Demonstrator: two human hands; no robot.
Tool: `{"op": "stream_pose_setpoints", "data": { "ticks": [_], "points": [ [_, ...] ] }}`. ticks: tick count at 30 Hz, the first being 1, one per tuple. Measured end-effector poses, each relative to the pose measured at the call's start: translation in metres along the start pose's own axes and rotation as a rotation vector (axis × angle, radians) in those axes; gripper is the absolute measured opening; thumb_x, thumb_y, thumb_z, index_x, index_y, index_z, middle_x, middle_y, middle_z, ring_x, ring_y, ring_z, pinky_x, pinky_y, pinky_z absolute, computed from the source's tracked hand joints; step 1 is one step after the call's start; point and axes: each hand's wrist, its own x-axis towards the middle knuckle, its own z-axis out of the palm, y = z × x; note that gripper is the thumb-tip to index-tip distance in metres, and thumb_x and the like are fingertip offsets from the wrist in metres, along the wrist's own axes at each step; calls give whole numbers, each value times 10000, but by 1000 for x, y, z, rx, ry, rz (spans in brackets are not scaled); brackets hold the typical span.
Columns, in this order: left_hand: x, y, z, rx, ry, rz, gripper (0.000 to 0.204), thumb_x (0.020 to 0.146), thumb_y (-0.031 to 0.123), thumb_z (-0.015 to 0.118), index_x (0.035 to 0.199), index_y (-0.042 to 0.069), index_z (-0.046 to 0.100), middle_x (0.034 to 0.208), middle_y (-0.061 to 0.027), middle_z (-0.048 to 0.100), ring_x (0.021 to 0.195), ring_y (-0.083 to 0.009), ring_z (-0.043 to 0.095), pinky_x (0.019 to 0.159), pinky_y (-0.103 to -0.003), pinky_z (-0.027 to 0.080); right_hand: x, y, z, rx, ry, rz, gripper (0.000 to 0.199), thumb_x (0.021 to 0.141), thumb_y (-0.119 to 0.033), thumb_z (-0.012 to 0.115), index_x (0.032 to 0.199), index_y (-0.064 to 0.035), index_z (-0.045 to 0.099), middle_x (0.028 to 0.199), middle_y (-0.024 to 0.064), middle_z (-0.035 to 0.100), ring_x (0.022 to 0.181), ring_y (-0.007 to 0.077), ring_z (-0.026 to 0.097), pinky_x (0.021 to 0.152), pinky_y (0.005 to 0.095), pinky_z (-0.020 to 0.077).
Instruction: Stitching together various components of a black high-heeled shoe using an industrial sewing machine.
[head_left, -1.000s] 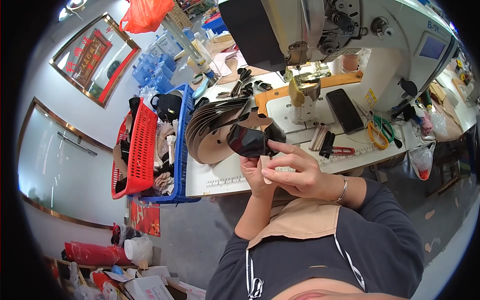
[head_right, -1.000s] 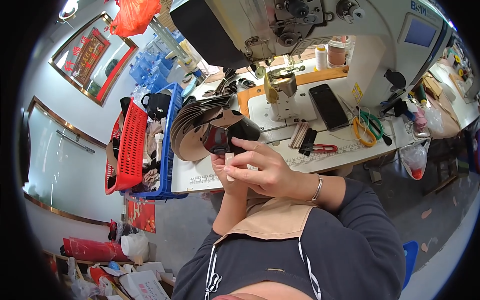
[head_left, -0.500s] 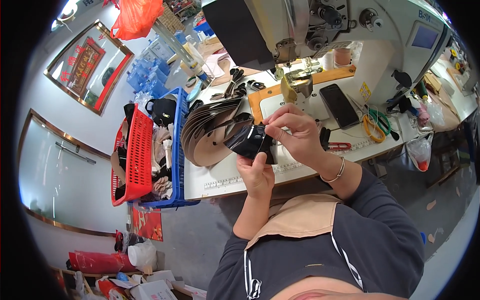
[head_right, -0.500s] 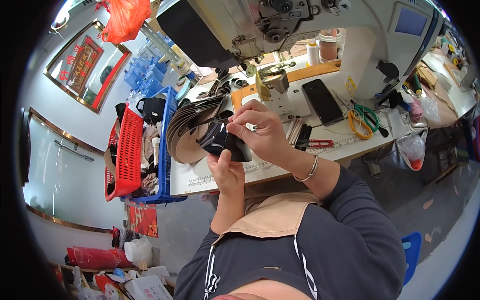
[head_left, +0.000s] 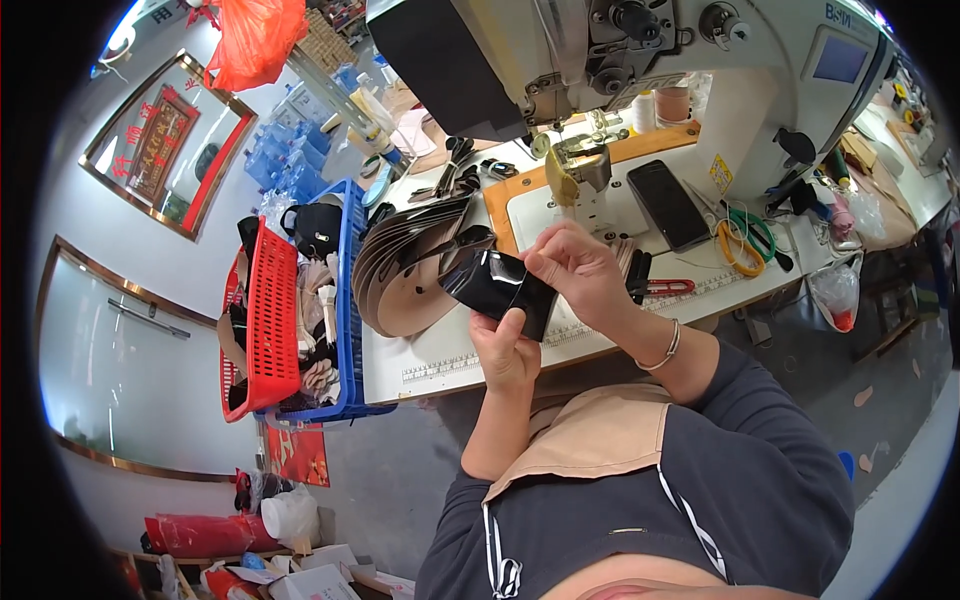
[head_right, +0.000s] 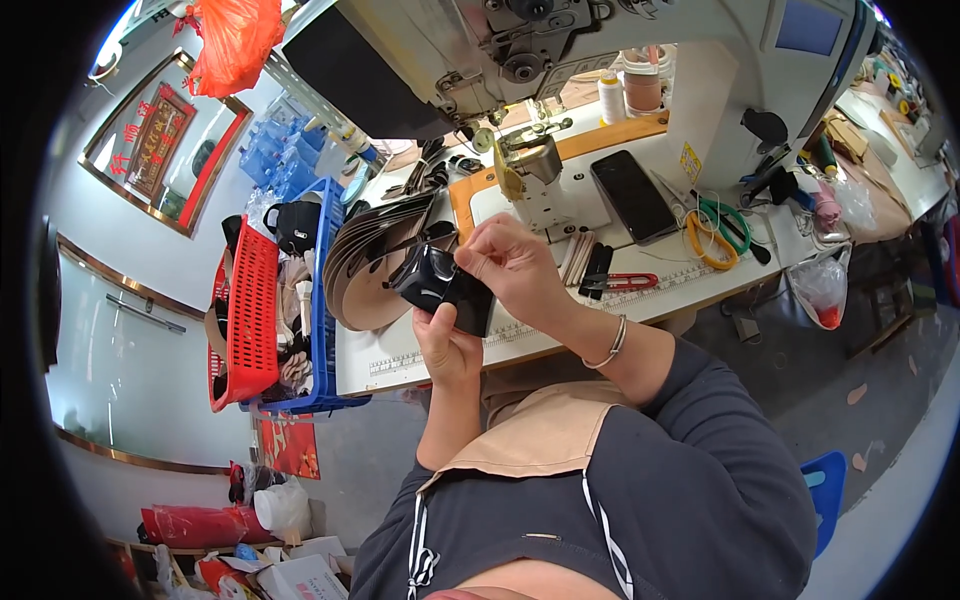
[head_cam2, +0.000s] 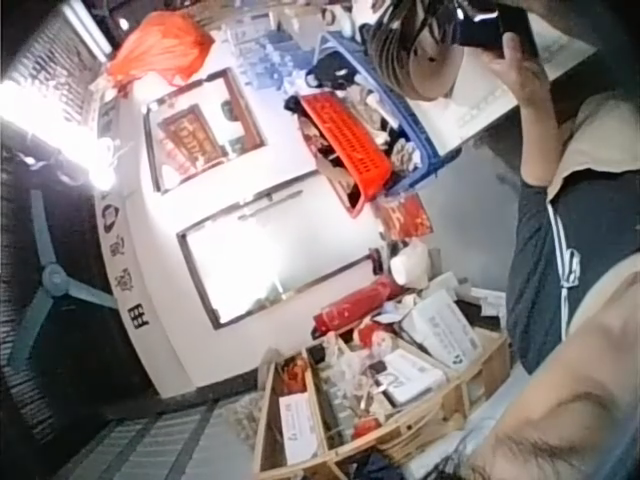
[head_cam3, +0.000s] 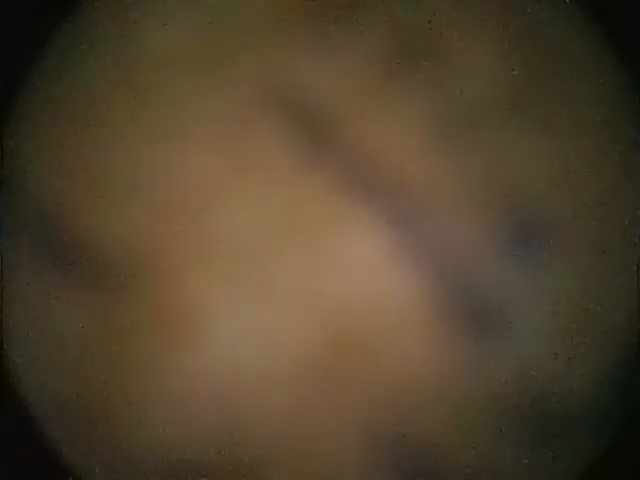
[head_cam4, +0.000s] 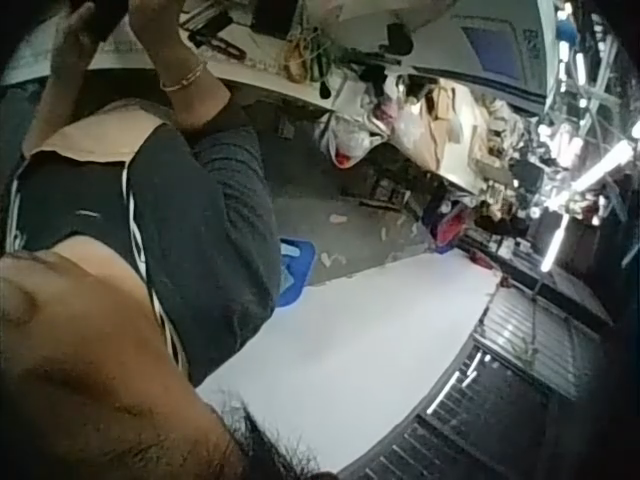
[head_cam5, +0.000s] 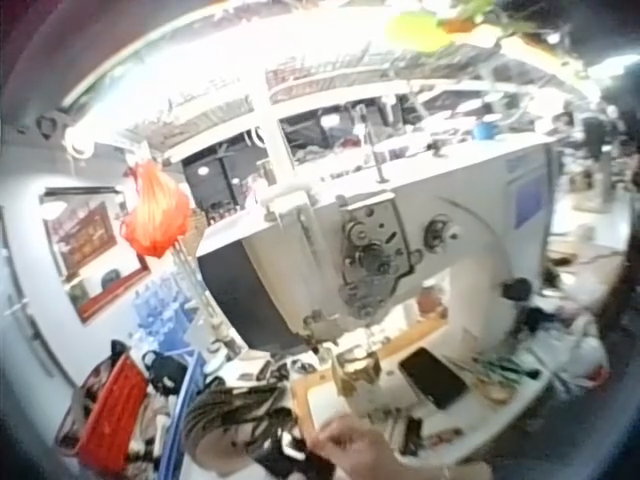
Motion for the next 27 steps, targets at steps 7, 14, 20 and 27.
{"op": "stream_pose_setpoints", "data": {
  "ticks": [7, 14, 20, 27],
  "points": [
    [-2, 1, -15, 40, -40, -31, 536, 747, 109, 707, 1195, -7, 436, 1119, -102, 551, 1043, -218, 564, 957, -350, 441, -13, 2, 3, 439, -1, 363, 105, 865, -83, 652, 788, -50, 588, 711, -15, 582, 667, 37, 504, 627, 186, 418],
    [-6, 12, -10, 162, 57, -111, 437, 760, -43, 657, 1159, 29, 495, 1103, -80, 590, 966, -171, 595, 867, -304, 478, -31, 10, 17, 78, 110, -50, 116, 816, -36, 692, 795, -42, 578, 792, 27, 621, 706, 93, 568, 658, 217, 449],
    [-6, -15, -50, 423, 212, 77, 172, 795, -44, 648, 961, 4, 652, 927, -44, 667, 831, -104, 609, 766, -249, 488, -18, 24, -1, -715, -214, -779, 200, 724, 18, 700, 863, -79, 593, 785, 43, 616, 779, 214, 639, 748, 332, 415],
    [-12, -2, -35, 699, 217, 89, 197, 836, -12, 623, 1030, -23, 655, 907, -25, 663, 789, -68, 571, 747, -219, 473, -28, 37, -1, -317, 31, 32, 91, 765, -26, 705, 820, -31, 634, 764, 70, 642, 743, 144, 626, 685, 283, 474]
  ]
}}
